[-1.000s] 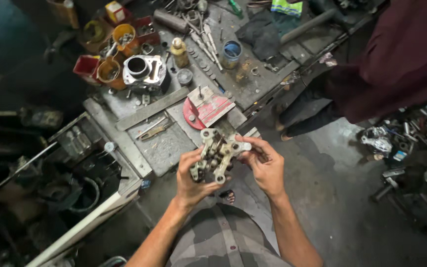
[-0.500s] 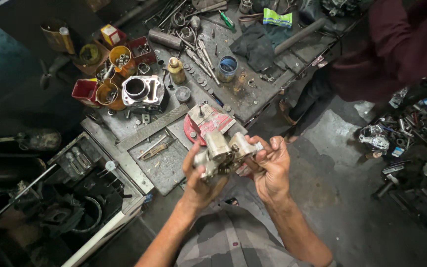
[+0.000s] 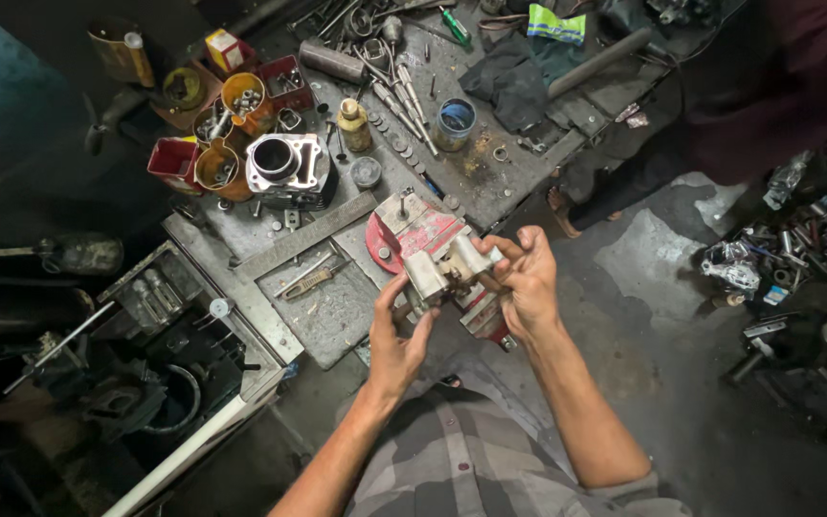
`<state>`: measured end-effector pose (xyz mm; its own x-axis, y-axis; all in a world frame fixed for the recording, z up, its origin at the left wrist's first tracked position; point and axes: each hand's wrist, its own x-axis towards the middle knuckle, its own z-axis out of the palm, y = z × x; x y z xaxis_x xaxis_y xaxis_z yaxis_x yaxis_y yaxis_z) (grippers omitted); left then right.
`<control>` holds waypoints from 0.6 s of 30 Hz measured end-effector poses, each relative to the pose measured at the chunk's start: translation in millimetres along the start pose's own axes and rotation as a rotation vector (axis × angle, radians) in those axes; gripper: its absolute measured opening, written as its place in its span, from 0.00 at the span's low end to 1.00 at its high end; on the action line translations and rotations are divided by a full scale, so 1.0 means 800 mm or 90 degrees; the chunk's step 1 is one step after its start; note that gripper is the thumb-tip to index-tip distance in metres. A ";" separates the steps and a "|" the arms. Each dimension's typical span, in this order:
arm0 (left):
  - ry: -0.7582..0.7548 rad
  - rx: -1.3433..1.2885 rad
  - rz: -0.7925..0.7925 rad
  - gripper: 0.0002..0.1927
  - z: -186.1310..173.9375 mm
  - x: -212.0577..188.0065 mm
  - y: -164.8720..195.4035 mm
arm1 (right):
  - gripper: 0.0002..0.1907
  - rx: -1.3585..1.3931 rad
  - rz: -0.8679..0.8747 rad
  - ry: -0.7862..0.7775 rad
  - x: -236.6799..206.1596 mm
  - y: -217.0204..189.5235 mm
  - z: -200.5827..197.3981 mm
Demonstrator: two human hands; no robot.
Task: The person picks up a flat file and repeatedly files a metal workpiece clamped in a bench vise, repositioning the file and adjusting the vise while smoothing the part's surface.
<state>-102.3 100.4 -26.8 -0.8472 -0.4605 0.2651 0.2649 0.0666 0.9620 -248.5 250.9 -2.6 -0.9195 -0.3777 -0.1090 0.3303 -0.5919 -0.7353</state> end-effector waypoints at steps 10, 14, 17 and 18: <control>0.052 -0.234 -0.129 0.20 -0.013 -0.023 -0.076 | 0.21 -0.186 0.030 -0.122 0.022 -0.004 -0.009; 0.056 -0.321 -0.192 0.12 -0.016 -0.019 -0.075 | 0.21 -0.268 0.029 -0.102 0.022 -0.006 -0.005; 0.090 -0.324 -0.236 0.19 -0.011 -0.007 -0.056 | 0.20 -0.314 0.003 -0.131 0.022 -0.010 -0.006; 0.121 -0.325 -0.300 0.23 -0.009 -0.002 -0.049 | 0.21 -0.334 0.000 -0.144 0.021 -0.011 -0.006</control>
<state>-108.2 92.2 -65.0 -0.8417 -0.4880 -0.2309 0.1131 -0.5776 0.8084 -267.9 253.2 -1.4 -0.8320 -0.5547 -0.0066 0.1277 -0.1799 -0.9754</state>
